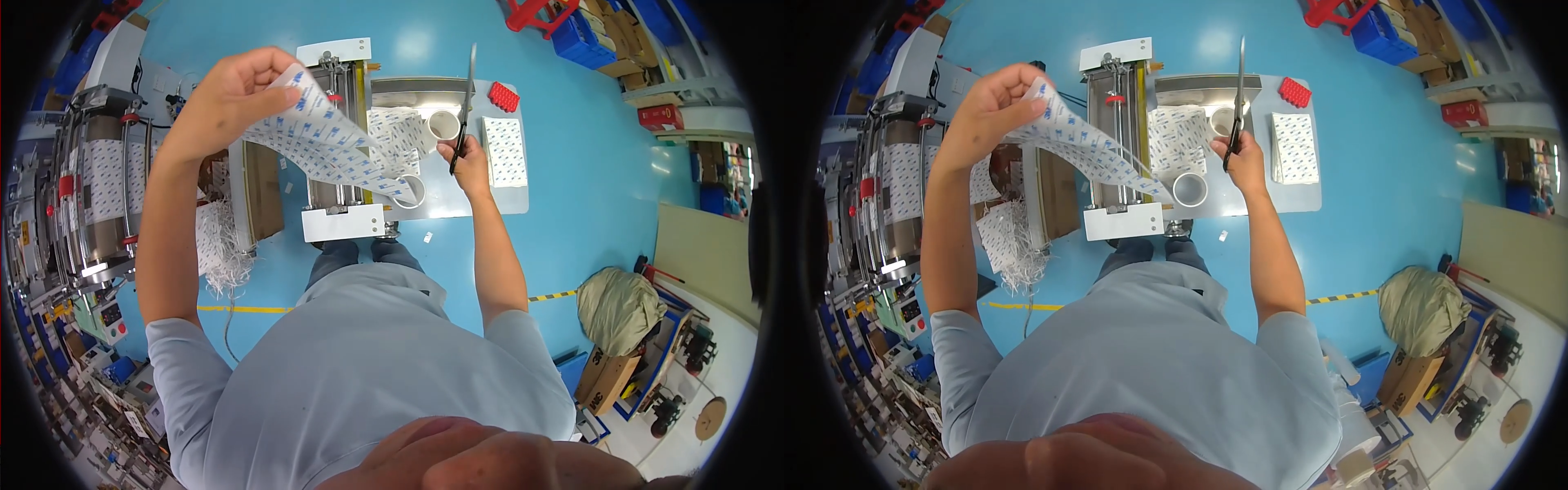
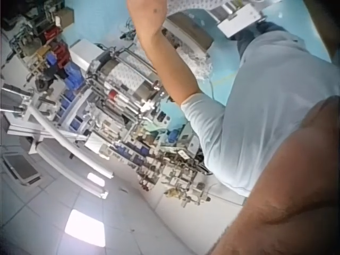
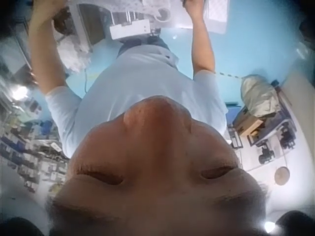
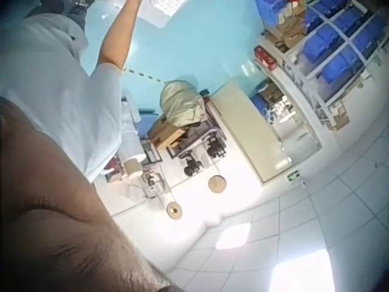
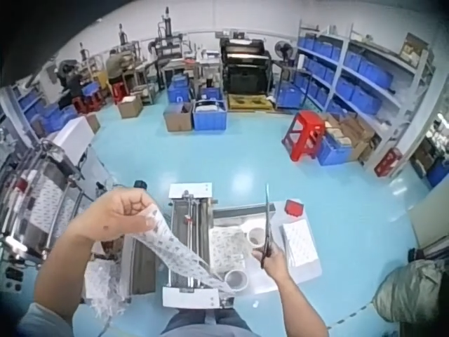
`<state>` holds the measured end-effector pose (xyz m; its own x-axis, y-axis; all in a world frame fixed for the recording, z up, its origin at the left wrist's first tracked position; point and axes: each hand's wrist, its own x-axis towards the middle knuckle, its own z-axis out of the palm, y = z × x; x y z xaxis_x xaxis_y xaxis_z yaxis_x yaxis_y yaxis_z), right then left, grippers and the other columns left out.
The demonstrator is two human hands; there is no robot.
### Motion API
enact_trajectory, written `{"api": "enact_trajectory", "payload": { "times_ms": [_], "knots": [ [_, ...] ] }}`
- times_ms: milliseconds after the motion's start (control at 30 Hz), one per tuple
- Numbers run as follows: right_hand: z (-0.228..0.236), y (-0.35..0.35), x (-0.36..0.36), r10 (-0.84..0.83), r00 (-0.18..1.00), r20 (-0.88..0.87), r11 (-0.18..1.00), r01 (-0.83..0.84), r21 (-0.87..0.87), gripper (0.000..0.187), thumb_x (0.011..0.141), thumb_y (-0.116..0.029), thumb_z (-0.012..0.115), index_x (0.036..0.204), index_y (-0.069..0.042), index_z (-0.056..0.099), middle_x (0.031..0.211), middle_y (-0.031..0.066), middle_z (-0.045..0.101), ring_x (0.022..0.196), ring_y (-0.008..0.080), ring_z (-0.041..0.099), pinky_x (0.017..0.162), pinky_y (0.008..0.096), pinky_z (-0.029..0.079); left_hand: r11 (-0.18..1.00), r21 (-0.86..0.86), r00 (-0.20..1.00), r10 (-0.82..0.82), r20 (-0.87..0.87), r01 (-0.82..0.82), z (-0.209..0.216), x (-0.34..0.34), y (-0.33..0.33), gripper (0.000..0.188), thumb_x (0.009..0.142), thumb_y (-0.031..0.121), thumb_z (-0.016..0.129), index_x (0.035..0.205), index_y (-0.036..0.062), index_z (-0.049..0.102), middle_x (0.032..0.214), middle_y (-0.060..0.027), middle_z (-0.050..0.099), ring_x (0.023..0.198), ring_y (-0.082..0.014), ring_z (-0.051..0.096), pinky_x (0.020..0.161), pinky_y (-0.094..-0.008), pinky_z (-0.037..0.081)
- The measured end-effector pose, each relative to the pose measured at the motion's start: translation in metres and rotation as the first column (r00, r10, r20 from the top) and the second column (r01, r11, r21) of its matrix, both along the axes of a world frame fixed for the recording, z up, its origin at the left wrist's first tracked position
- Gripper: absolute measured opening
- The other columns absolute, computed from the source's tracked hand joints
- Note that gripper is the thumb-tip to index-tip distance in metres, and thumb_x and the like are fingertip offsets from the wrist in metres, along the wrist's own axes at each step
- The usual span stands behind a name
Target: Cutting 3M adhesive sheets into smaller pieces using scissors in an industrial setting.
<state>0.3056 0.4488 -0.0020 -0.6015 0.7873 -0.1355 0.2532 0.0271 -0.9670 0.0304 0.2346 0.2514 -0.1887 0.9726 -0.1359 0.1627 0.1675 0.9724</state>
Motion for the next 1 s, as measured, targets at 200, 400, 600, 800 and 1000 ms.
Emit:
{"api": "enact_trajectory", "payload": {
  "times_ms": [200, 400, 600, 800, 1000],
  "knots": [
    [-0.043, -0.004, 0.012, -0.056, 0.987, 0.15, 0.998, 0.059, -0.014, 0.031, 0.075, -0.022, 0.075, 0.083, 0.0, 0.056, 0.072, 0.0084, 0.064, 0.061, 0.0159, 0.059, 0.058, 0.0302, 0.047, 0.998, -0.054, 0.999, 0.015, 0.046, -0.012, -0.004, -0.001, -0.016, 0.014, 0.084, 0.008, 0.062, 0.095, 0.0003, 0.058, 0.087, -0.0041, 0.064, 0.078, -0.0083, 0.06, 0.072, -0.0222, 0.048],
    [-0.115, -0.006, 0.02, -0.263, 0.877, 0.402, 0.936, 0.13, 0.327, 0.036, 0.073, -0.029, 0.075, 0.082, -0.003, 0.051, 0.066, 0.0129, 0.061, 0.062, 0.0354, 0.059, 0.06, 0.0429, 0.047, 0.989, -0.073, 0.989, 0.134, 0.068, -0.129, -0.013, -0.001, -0.049, 0.013, 0.083, 0.007, 0.064, 0.092, 0.0016, 0.056, 0.085, -0.0026, 0.062, 0.077, -0.0081, 0.058, 0.069, -0.0213, 0.045],
    [-0.17, -0.019, -0.008, -0.383, 0.882, 0.274, 0.888, 0.27, 0.372, 0.029, 0.075, -0.021, 0.072, 0.083, -0.004, 0.05, 0.065, 0.0128, 0.061, 0.063, 0.0359, 0.061, 0.06, 0.0437, 0.047, 0.955, -0.14, 0.96, 0.273, 0.058, -0.263, -0.026, -0.001, -0.082, 0.014, 0.082, 0.009, 0.064, 0.092, 0.002, 0.056, 0.081, -0.0014, 0.061, 0.072, -0.0062, 0.055, 0.067, -0.0202, 0.043],
    [-0.188, -0.02, -0.021, -0.399, 0.895, 0.201, 0.873, 0.303, 0.382, 0.024, 0.075, -0.017, 0.07, 0.083, -0.005, 0.05, 0.066, 0.0125, 0.062, 0.063, 0.0355, 0.061, 0.059, 0.0442, 0.047, 0.937, -0.154, 0.944, 0.326, 0.05, -0.315, -0.028, 0.003, -0.087, 0.016, 0.082, 0.011, 0.065, 0.091, 0.0015, 0.056, 0.079, -0.0014, 0.06, 0.071, -0.0061, 0.055, 0.066, -0.0201, 0.043],
    [-0.176, -0.02, -0.018, -0.356, 0.914, 0.197, 0.886, 0.263, 0.381, 0.019, 0.074, -0.009, 0.065, 0.085, -0.005, 0.05, 0.069, 0.0135, 0.063, 0.065, 0.0362, 0.061, 0.061, 0.0447, 0.047, 0.926, -0.16, 0.936, 0.351, 0.033, -0.342, -0.029, 0.002, -0.081, 0.015, 0.082, 0.011, 0.065, 0.089, 0.0017, 0.056, 0.08, -0.0015, 0.06, 0.071, -0.0059, 0.054, 0.066, -0.0202, 0.043]
  ]
}}
